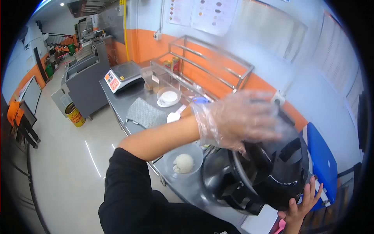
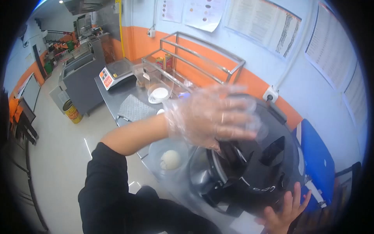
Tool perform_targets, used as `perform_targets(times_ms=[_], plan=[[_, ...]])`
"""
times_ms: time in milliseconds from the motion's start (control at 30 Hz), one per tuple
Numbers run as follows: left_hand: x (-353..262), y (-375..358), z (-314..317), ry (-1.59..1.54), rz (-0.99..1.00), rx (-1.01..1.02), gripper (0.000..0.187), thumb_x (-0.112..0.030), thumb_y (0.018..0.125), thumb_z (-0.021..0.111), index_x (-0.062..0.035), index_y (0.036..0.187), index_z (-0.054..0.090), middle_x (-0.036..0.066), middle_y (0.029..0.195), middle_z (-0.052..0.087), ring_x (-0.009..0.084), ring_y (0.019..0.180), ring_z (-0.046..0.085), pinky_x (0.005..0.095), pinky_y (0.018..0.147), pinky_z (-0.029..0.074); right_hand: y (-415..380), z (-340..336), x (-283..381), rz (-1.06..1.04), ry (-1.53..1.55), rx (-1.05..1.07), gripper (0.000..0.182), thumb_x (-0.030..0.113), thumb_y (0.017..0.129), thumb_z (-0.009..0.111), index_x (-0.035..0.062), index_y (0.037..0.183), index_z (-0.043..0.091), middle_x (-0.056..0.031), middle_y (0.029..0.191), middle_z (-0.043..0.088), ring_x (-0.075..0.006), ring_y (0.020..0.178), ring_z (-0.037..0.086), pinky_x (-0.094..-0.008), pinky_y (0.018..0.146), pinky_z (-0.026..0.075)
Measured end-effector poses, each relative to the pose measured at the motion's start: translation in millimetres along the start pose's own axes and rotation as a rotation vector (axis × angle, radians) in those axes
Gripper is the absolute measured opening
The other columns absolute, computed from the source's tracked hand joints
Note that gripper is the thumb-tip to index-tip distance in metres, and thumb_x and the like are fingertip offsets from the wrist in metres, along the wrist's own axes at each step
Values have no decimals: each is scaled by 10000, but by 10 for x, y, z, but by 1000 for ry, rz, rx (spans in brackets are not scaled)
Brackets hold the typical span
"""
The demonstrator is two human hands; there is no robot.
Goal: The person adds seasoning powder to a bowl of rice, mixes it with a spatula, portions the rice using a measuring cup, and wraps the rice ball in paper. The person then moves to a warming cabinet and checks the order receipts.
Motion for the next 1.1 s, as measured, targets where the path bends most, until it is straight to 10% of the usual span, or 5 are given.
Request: perform_targets(times_ms=[167, 367, 500, 867, 1100], plan=[[371, -719, -930, 273, -311, -211, 627, -334, 727, 675, -144, 1295, 487, 66, 1237, 547, 233, 1166, 500, 403, 1012, 385, -219, 67, 701, 181, 91, 204, 560, 487, 791, 612, 328, 1302, 448, -97, 1430, 340, -415, 1268, 379, -703, 1023, 135], [604, -1825, -2234, 401, -643, -495, 330, -93, 883, 473, -57, 1194, 580, 88, 1204, 577, 206, 1080, 575, 328, 969, 426, 542, 5, 1391, 818, 127, -92, 474, 261, 851, 530, 37, 1269, 514, -168, 1404, 377, -333, 1283, 372, -424, 1033, 294], [575, -2862, -2474, 20, -813, -460, 350, -183, 955, 427, 36, 1202, 544, 179, 1297, 491, 261, 1198, 497, 341, 1017, 410, 1017, 312, 1513, 1063, -78, -173, 349, 174, 869, 524, 91, 1203, 579, -125, 1357, 452, -293, 1252, 416, -392, 1029, 297], [162, -4890, -1455, -592, -1630, -167, 464, -144, 828, 569, -73, 1284, 526, 98, 1201, 534, 220, 1097, 516, 357, 980, 379, 1326, 599, 2013, 728, -456, -594, 231, 89, 805, 581, 45, 1030, 606, -137, 1177, 530, -261, 1094, 503, -362, 912, 405], [510, -5180, -1197, -613, -1626, 24, 555, -115, 813, 565, -107, 1357, 455, 122, 1351, 470, 246, 1214, 459, 387, 1015, 346, 2217, 2573, 2107, 860, 418, 383, 542, 70, 757, 653, 64, 1258, 447, -189, 1223, 442, -373, 1099, 491, -437, 922, 426]])
Point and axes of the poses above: each hand's wrist, its own y-axis towards the middle knuckle, its own z-axis out of the palm, x = y × z, the point moved 3 cm from there along y, towards the middle knuckle
